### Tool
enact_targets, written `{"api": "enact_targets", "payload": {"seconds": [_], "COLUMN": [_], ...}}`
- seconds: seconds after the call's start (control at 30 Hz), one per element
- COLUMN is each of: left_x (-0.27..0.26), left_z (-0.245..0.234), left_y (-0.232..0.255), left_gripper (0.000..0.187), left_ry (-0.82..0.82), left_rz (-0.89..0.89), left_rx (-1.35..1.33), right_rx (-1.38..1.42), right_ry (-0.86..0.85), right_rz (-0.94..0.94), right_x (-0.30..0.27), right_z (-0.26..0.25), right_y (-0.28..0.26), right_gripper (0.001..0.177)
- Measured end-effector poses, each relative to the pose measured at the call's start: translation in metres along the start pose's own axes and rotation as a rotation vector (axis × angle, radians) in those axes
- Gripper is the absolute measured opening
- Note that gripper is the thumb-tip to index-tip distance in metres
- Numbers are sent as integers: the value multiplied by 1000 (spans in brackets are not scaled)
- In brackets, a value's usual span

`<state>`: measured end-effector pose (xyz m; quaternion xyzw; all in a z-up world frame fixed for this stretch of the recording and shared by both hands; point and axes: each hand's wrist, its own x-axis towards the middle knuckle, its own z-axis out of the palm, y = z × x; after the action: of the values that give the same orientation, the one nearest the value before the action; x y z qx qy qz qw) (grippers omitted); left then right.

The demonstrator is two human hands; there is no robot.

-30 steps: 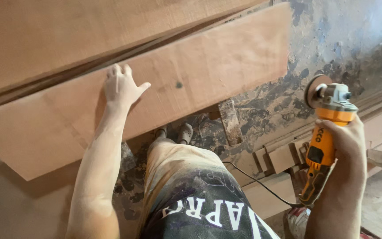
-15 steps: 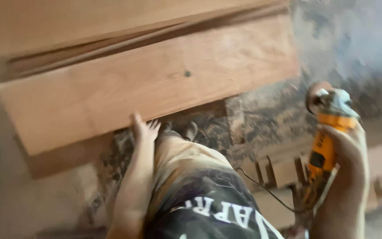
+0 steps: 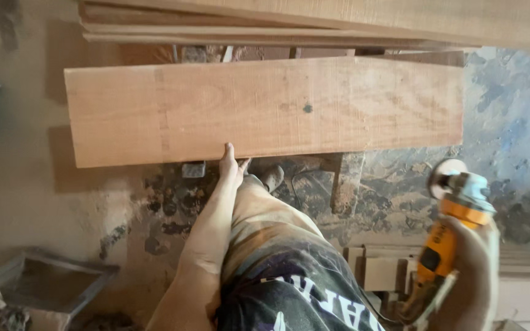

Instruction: The person uses an electric angle grinder with a sanding disc to smooth the surface of a wooden plank. They move the tool back and forth along the length of the wood, generating sawdust, and then flip the plank to sand the other side.

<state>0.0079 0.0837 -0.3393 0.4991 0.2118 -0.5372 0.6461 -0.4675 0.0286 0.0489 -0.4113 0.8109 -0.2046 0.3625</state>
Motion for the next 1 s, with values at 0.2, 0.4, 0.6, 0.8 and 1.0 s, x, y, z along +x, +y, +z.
{"api": "enact_targets", "payload": {"seconds": [0.2, 0.4, 0.6, 0.8, 1.0], "left_x": [9, 3, -4, -14, -26], "left_z": [-18, 4, 45, 10, -36], "left_y": [-11, -65, -85, -43, -2], "left_gripper": [86, 91, 82, 75, 72], "left_ry": [-44, -160, -176, -197, -172], "left_rz": [-54, -290, -131, -211, -278], "left_rx": [32, 3, -216, -91, 14], "right_rx": [234, 276, 368, 307, 296], "right_ry": [-147, -77, -32, 52, 48], "right_rz": [1, -28, 34, 54, 20], "right_x": [5, -5, -44, -81, -94], "right_z": [71, 118, 108, 114, 139], "right_y": [2, -1, 3, 6, 1], "right_gripper": [39, 38, 39, 39, 42]}}
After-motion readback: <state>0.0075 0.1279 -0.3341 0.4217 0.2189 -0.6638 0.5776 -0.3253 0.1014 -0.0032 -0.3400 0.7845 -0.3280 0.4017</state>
